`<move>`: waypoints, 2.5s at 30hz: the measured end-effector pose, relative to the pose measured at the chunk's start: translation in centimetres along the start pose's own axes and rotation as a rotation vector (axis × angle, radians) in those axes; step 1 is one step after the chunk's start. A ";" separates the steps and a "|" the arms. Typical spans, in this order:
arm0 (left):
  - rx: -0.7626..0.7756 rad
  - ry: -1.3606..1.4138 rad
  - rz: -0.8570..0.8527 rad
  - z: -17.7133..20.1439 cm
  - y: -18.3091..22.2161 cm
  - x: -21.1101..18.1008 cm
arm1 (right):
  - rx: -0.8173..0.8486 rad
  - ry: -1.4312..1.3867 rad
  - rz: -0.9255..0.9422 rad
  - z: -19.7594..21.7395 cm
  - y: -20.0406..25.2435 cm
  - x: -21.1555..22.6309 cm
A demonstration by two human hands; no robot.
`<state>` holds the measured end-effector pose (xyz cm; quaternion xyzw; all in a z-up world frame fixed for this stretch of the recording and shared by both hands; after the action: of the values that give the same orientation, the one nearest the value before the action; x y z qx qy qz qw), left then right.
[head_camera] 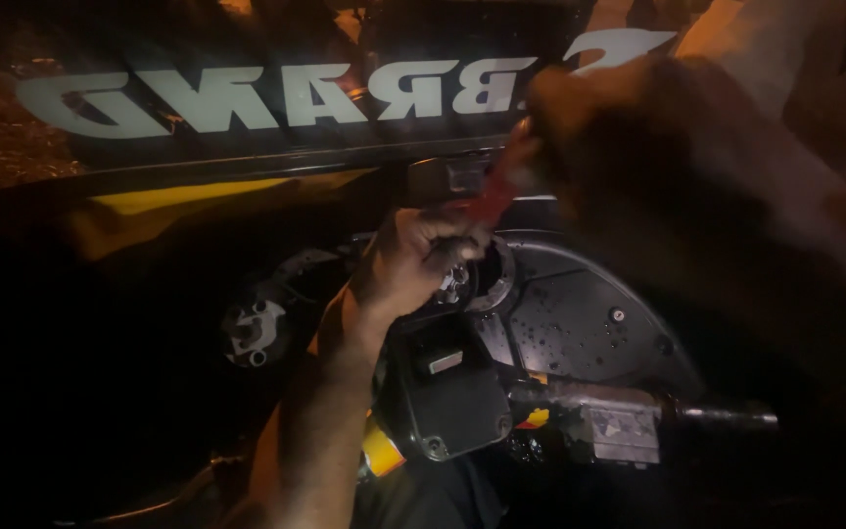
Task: The person is repairing the dashboard or steering column area of a yellow vehicle, using a screwdriver and manipulating wires and connectors.
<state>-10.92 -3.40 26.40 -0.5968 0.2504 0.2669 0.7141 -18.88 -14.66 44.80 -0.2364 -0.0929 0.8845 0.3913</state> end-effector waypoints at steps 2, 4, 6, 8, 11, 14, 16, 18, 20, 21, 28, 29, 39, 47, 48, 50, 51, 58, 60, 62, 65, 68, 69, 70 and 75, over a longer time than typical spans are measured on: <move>-0.025 -0.022 0.003 -0.2 -0.1 -0.2 | 0.152 0.112 -0.188 -0.6 0.5 -1.3; 0.036 0.012 0.103 -0.6 -0.1 0.0 | 0.044 0.336 0.170 -0.2 0.5 0.0; 0.039 0.030 0.083 -0.4 0.0 0.2 | -0.051 0.080 0.185 0.2 0.3 0.6; 0.046 0.049 0.064 -0.6 0.1 0.4 | -0.146 -0.174 0.191 1.2 -0.1 1.6; 0.054 0.034 0.012 -1.2 -0.1 0.1 | 0.385 0.206 -0.360 -0.7 0.9 -1.4; 0.052 0.029 0.066 -0.8 -0.1 -0.1 | 0.128 0.437 0.257 -0.1 1.0 0.8; 0.086 -0.020 -0.027 -0.5 -0.1 -0.6 | -0.345 -0.224 0.314 2.7 1.3 1.9; 0.071 0.015 0.058 -0.6 0.1 0.7 | -0.183 -0.084 0.119 1.7 0.4 1.3; 0.058 0.062 0.135 -1.1 0.2 1.9 | -0.017 0.068 -0.083 1.9 0.0 0.6; 0.081 0.079 0.089 -1.4 0.3 2.1 | 0.245 0.199 -0.225 1.5 0.3 0.1; 0.058 0.158 0.406 -2.0 0.5 3.4 | 0.057 0.447 0.121 -2.7 1.7 -1.2; 0.058 0.162 0.398 -1.9 0.2 3.0 | 0.056 0.455 0.120 -2.7 1.8 -1.3; 0.024 0.050 0.031 -3.2 -0.4 2.5 | -0.177 -0.265 -0.035 -1.2 1.3 -0.3; 0.037 0.055 0.100 -2.8 -0.8 2.2 | -0.415 -0.386 0.062 -2.9 3.2 -3.0; 0.046 0.012 0.094 -2.8 -0.9 1.8 | -0.200 -0.257 -0.108 -4.0 2.7 -3.3; 0.056 -0.031 0.090 -2.5 -1.1 1.1 | 0.015 -0.126 -0.276 -5.4 3.0 -4.3; 0.066 -0.055 0.101 -2.5 -1.1 0.9 | -0.058 -0.168 -0.230 -5.6 3.2 -4.5; 0.087 -0.001 0.140 -3.0 -0.8 2.0 | -0.291 -0.350 -0.053 -5.0 2.9 -3.9; 0.094 0.015 0.149 -3.3 -0.7 2.7 | -0.289 -0.310 -0.045 -4.7 2.7 -3.7; 0.101 0.030 0.157 -3.5 -0.5 3.3 | -0.288 -0.270 -0.037 -4.5 2.6 -3.6; 0.114 -0.042 0.215 -3.7 -0.4 4.1 | -0.194 -0.178 -0.100 -4.7 2.5 -3.9; 0.082 0.030 0.157 -3.2 -0.7 2.6 | -0.130 -0.117 -0.140 -3.3 1.5 -2.7; 0.088 -0.044 0.170 -2.9 -0.9 1.8 | -0.089 -0.128 -0.195 -2.3 0.8 -1.9; 0.095 -0.118 0.183 -2.6 -1.1 1.1 | -0.049 -0.138 -0.252 -1.3 0.1 -1.0; 0.085 0.156 0.180 -3.6 -0.7 2.8 | 0.383 0.105 -0.520 -1.6 0.3 -1.8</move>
<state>-8.47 -6.87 24.42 -0.5600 0.3689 0.2716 0.6903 -17.29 -16.22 43.88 -0.1721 0.0385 0.7431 0.6455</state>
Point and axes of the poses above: each hand's wrist, its own y-axis away from the middle knuckle, its own z-axis out of the back of the hand, x = y × z, the point moved 6 cm from there along -y, towards the middle knuckle, and after that the axes turned 11 degrees about -x, right-handed, at the moved point
